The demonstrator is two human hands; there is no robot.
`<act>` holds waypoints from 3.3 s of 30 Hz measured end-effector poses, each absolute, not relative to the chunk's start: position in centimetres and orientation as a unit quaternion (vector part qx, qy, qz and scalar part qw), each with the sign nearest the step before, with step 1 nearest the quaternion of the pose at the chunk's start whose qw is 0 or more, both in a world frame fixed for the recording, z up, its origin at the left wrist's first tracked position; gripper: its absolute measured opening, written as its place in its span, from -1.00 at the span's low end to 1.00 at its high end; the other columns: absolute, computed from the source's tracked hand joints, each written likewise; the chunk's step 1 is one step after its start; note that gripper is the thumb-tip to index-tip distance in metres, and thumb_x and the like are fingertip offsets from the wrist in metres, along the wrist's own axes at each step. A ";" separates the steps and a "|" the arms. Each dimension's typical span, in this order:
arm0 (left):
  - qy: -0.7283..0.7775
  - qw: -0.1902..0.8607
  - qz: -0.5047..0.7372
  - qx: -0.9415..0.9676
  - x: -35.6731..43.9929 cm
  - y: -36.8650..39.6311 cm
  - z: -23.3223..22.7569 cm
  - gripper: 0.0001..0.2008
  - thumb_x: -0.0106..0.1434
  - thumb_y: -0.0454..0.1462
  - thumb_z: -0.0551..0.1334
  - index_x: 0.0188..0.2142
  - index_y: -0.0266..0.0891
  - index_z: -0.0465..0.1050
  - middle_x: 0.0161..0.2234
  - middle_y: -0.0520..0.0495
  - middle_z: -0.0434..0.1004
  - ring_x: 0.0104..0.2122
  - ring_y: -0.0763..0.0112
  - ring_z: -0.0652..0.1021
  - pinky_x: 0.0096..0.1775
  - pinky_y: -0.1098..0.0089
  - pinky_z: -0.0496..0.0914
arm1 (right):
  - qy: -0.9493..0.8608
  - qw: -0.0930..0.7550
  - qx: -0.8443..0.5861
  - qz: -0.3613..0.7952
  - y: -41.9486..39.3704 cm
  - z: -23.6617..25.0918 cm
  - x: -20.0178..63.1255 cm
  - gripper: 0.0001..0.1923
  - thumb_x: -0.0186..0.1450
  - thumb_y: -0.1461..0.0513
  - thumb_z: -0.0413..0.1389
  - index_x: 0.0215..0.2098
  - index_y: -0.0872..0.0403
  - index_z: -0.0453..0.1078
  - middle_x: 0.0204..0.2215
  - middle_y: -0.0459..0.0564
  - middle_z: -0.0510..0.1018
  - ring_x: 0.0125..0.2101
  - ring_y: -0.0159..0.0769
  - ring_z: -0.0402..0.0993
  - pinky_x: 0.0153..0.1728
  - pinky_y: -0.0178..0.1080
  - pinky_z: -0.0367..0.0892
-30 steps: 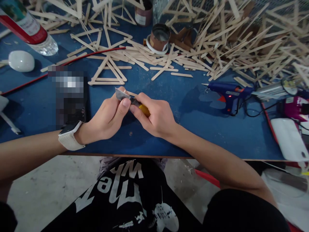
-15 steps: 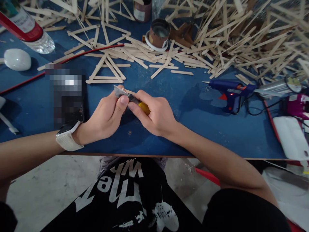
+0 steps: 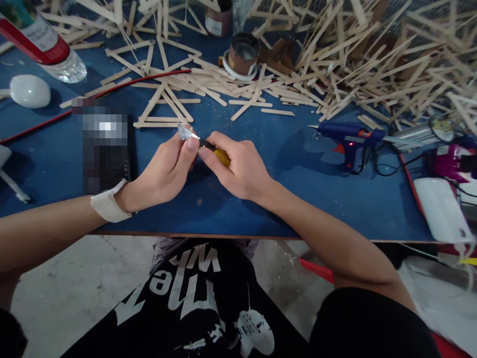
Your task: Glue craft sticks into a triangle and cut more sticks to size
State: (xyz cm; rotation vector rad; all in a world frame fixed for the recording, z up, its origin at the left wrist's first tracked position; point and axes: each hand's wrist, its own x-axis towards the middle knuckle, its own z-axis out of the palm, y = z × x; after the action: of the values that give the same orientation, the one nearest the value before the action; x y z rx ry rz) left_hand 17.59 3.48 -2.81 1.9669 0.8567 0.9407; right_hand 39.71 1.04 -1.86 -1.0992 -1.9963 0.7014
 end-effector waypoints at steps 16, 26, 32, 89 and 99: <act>0.368 0.364 0.391 0.761 17.8 4.7 -3.8 -0.29 0.72 0.43 -0.01 -0.27 -0.04 0.28 -0.43 0.04 0.45 -0.46 0.33 0.44 -0.38 0.22 0.31 | -0.776 0.351 -0.442 0.281 2.2 -2.4 39.6 -0.26 0.67 -0.50 -0.02 -0.22 -0.09 0.27 -0.47 -0.21 0.32 -0.49 -0.30 0.20 -0.38 -0.12 0.13; 0.365 0.365 0.393 0.761 17.9 4.9 -3.9 -0.31 0.74 0.41 0.00 -0.24 -0.04 0.27 -0.43 0.04 0.43 -0.43 0.33 0.46 -0.37 0.22 0.34 | -0.776 0.350 -0.449 0.272 2.4 -2.4 39.6 -0.24 0.66 -0.52 -0.05 -0.22 -0.09 0.27 -0.49 -0.22 0.30 -0.53 -0.30 0.22 -0.41 -0.10 0.08; 0.376 0.363 0.358 0.774 17.7 4.7 -3.5 -0.31 0.76 0.39 -0.06 -0.21 -0.06 0.29 -0.41 0.03 0.48 -0.40 0.31 0.57 -0.34 0.24 0.40 | -0.777 0.340 -0.452 0.276 2.1 -1.9 39.8 -0.24 0.66 -0.52 -0.04 -0.21 -0.09 0.30 -0.50 -0.22 0.32 -0.53 -0.28 0.21 -0.40 -0.09 0.10; 0.262 0.221 0.251 0.905 16.8 2.6 -2.6 -0.60 0.76 -0.40 -0.04 0.32 -0.33 0.51 0.21 -0.37 0.71 0.13 0.04 0.71 0.21 -0.01 0.66 | -0.698 0.066 -0.709 -0.070 5.7 -2.6 50.1 -0.62 0.66 0.07 0.22 0.34 0.01 0.66 0.19 0.37 0.69 -0.06 0.14 0.69 -0.01 0.14 0.52; 0.357 0.074 0.233 0.902 16.1 4.4 -2.8 -0.65 0.62 -0.49 -0.02 0.16 -0.27 0.48 -0.05 -0.33 0.71 -0.04 -0.11 0.68 0.02 -0.05 0.58 | -0.744 0.196 -0.638 -0.032 4.5 -2.8 46.5 -0.51 0.64 -0.08 0.31 0.39 -0.06 0.59 0.22 0.24 0.68 0.15 0.21 0.70 0.22 0.19 0.62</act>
State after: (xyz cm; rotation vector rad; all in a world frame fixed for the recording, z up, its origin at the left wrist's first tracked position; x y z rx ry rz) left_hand 16.08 4.41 -2.79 2.7065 1.0711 0.7007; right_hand 46.52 4.51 -2.79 -1.7886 -2.0829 -0.0910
